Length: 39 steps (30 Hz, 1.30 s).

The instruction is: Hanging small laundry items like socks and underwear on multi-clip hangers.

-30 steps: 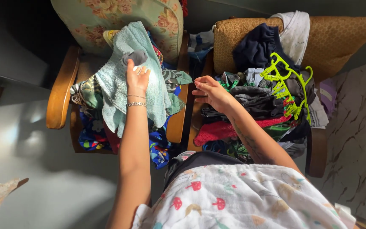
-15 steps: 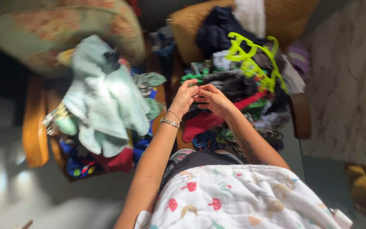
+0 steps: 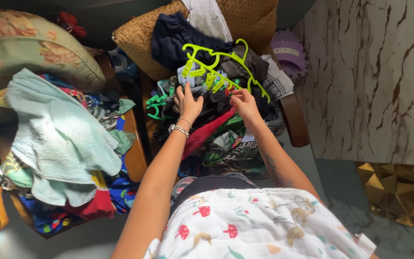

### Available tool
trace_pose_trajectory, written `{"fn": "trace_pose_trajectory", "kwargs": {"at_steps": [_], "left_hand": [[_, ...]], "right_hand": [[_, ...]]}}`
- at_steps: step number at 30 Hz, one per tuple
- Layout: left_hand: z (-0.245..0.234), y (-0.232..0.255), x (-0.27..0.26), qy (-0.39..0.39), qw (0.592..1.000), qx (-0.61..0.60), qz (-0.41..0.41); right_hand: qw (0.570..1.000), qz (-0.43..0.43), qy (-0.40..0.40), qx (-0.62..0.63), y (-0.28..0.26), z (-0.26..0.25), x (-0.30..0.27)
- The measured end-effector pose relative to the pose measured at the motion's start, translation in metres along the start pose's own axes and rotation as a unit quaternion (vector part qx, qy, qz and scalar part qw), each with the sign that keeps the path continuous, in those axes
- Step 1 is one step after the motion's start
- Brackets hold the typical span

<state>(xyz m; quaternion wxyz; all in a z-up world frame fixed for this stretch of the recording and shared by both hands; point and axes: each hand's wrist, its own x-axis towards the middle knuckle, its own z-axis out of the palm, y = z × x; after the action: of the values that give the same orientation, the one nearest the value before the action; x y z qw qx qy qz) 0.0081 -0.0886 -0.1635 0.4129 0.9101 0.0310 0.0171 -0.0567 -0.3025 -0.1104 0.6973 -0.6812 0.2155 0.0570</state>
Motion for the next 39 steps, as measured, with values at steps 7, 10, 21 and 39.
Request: {"fn": "trace_pose_trajectory", "kwargs": {"at_steps": [7,10,21,39], "left_hand": [[-0.023,0.026,-0.001,-0.176,0.970,0.167,-0.032],[-0.024,0.020,0.000,-0.265,0.963,0.013,-0.046],[-0.072,0.038,-0.011,-0.380,0.780,-0.476,-0.143],[-0.121,0.048,-0.011,-0.160,0.851,-0.499,0.023]], "right_hand": [[0.998,0.018,-0.061,-0.026,0.008,-0.002,0.035],[0.989,0.085,-0.117,0.023,0.035,0.007,0.059],[0.830,0.330,-0.167,0.417,-0.016,0.074,0.068],[0.947,-0.070,-0.276,0.149,-0.098,0.103,-0.024]]}}
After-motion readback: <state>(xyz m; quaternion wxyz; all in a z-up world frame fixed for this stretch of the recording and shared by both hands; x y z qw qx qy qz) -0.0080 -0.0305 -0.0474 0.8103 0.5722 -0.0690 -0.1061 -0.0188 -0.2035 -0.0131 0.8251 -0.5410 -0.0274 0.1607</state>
